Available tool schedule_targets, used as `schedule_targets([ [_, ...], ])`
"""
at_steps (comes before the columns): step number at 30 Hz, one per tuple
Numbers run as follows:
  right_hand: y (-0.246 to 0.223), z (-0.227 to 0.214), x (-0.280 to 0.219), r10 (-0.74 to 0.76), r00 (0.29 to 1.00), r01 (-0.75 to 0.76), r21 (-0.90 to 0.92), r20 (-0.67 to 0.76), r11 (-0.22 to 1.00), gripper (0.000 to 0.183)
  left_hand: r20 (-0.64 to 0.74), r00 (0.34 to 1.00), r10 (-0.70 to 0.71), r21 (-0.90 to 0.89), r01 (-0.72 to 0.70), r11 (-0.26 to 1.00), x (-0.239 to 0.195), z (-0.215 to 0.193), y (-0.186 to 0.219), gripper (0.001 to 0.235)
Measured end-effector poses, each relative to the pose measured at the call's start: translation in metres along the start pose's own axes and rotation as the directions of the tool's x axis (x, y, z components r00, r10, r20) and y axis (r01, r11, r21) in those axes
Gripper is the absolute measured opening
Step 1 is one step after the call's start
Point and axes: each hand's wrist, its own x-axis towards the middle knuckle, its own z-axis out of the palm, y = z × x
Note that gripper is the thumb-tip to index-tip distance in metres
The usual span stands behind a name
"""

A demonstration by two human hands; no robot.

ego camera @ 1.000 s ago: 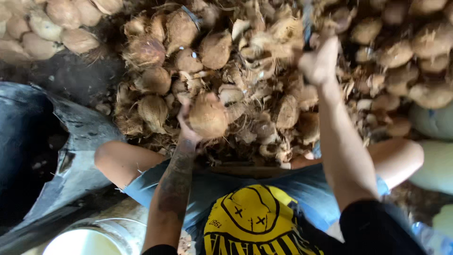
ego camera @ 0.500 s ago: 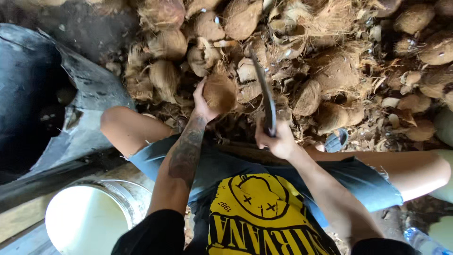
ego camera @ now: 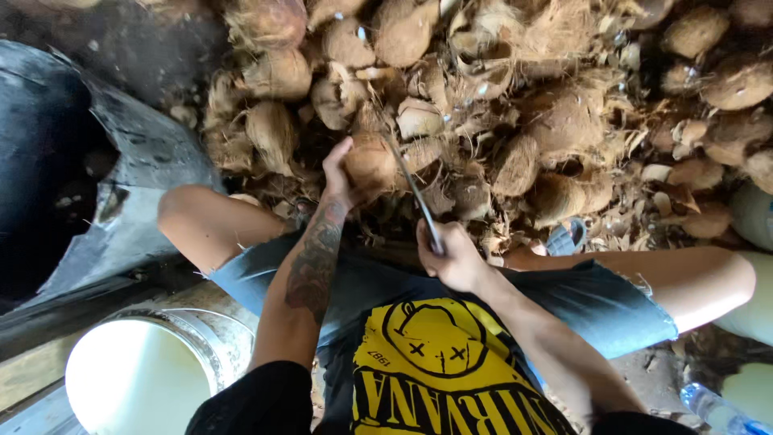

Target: The person sits cross-legged on the ground and uses a large knife to peel the fibrous husk off coconuts. They rotate the coconut in their hands to remove the husk in strips, occasionally placing the peeled coconut into a nearby bucket.

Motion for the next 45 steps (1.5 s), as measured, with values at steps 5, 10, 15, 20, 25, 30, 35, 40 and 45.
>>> schedule_targets([
  [5,0.014,-0.005,0.003,-0.427,0.903,0.43,-0.134,0.052,0.893,0.016,0.164,0.984,-0.064,-0.125,0.085,0.988,-0.01,0.0,0.008,0.059],
  [10,0.044,-0.009,0.001,0.023,0.999,-0.012,-0.246,0.041,0.969,0.012,0.164,0.986,0.031,-0.075,-0.019,0.997,-0.015,0.003,-0.003,0.058],
  [15,0.005,-0.012,-0.011,-0.21,0.974,0.22,-0.151,0.078,0.964,0.015,0.063,0.998,0.001,-0.061,0.003,0.998,-0.007,0.001,-0.021,0.074],
  [20,-0.014,0.0,-0.006,-0.872,0.485,0.844,-0.223,-0.073,0.488,0.013,0.083,0.994,0.077,-0.067,-0.072,0.995,0.008,-0.006,-0.005,0.07],
  [25,0.029,-0.002,-0.006,-0.04,0.999,0.036,-0.31,-0.006,0.95,0.012,0.137,0.987,0.083,-0.083,-0.072,0.994,0.004,-0.002,-0.016,0.059],
  [30,-0.014,-0.003,-0.017,0.208,0.978,-0.204,-0.143,0.012,0.968,0.009,0.094,0.991,0.098,-0.038,-0.095,0.995,0.0,0.014,-0.013,0.066],
  [35,-0.043,0.007,-0.025,-0.803,0.593,0.801,-0.063,-0.056,0.595,0.009,0.117,0.991,0.065,-0.148,-0.047,0.988,-0.014,0.02,0.004,0.05],
  [40,0.025,-0.004,0.003,-0.504,0.864,0.484,-0.247,-0.017,0.839,0.007,0.172,0.983,0.061,-0.141,-0.036,0.989,-0.007,0.016,-0.006,0.05],
  [45,0.014,0.001,-0.016,0.129,0.982,-0.169,-0.325,-0.139,0.93,0.02,0.176,0.983,0.058,-0.16,-0.03,0.987,-0.017,0.01,-0.02,0.041],
])
